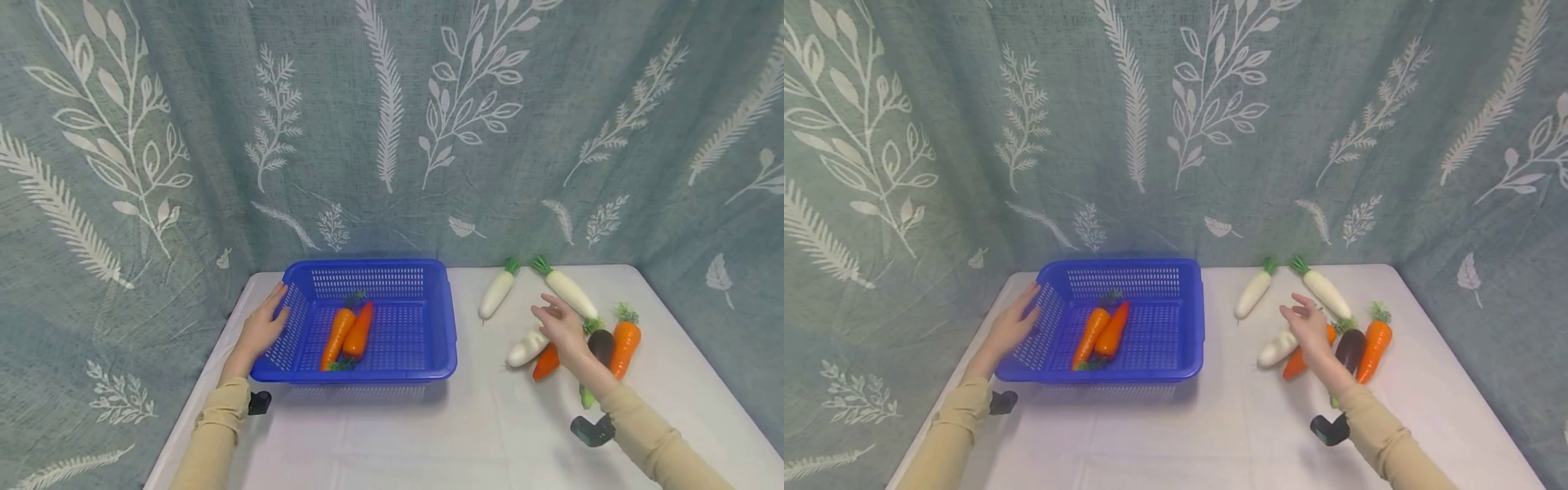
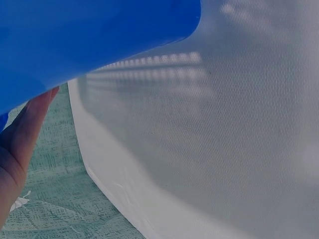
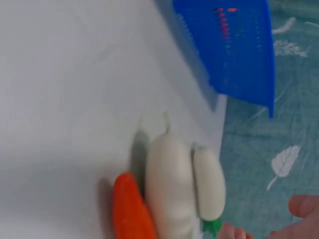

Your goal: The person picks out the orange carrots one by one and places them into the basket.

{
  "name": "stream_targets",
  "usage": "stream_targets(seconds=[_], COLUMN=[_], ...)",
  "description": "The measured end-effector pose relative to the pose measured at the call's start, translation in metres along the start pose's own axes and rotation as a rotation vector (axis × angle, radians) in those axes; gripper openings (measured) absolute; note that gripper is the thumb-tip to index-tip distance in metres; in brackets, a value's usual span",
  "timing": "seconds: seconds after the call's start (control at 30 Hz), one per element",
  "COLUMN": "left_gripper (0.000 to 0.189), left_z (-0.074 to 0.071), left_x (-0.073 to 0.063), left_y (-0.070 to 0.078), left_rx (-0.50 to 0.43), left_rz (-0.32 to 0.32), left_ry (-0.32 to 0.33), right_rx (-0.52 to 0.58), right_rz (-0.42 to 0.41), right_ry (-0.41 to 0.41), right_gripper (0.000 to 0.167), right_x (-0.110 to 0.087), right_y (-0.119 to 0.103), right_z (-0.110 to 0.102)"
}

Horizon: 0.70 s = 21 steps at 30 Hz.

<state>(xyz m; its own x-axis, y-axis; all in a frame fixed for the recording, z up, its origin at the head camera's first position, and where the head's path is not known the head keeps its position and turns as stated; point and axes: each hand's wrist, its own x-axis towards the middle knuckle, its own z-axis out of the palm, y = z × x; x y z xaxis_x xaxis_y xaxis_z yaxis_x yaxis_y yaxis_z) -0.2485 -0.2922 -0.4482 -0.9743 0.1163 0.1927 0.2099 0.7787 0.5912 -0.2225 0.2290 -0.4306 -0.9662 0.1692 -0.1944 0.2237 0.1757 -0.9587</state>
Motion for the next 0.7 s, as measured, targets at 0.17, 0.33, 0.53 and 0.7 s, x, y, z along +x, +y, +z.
stream_targets(seconds=[0.17, 0.33, 0.53, 0.7], left_gripper=[0.051, 0.051, 0.051, 0.051], left_z=[0.0, 0.0, 0.002, 0.003], left_x=[0.001, 0.0, 0.0, 0.0], left_y=[0.0, 0.0, -0.003, -0.004], left_rx=[0.011, 0.013, 0.011, 0.015], left_rz=[-0.001, 0.001, 0.002, 0.003], left_ry=[0.004, 0.008, 0.013, 0.019], right_rx=[-0.113, -0.163, -0.236, -0.293], right_rz=[0.009, 0.068, 0.11, 0.132], right_ry=[0.102, 0.235, 0.334, 0.358], right_gripper=[0.06, 0.061, 0.061, 0.06], right_x=[0.002, 0.005, 0.005, 0.006], right_y=[0.008, 0.014, 0.019, 0.024], right_z=[-0.009, -0.015, -0.02, -0.02])
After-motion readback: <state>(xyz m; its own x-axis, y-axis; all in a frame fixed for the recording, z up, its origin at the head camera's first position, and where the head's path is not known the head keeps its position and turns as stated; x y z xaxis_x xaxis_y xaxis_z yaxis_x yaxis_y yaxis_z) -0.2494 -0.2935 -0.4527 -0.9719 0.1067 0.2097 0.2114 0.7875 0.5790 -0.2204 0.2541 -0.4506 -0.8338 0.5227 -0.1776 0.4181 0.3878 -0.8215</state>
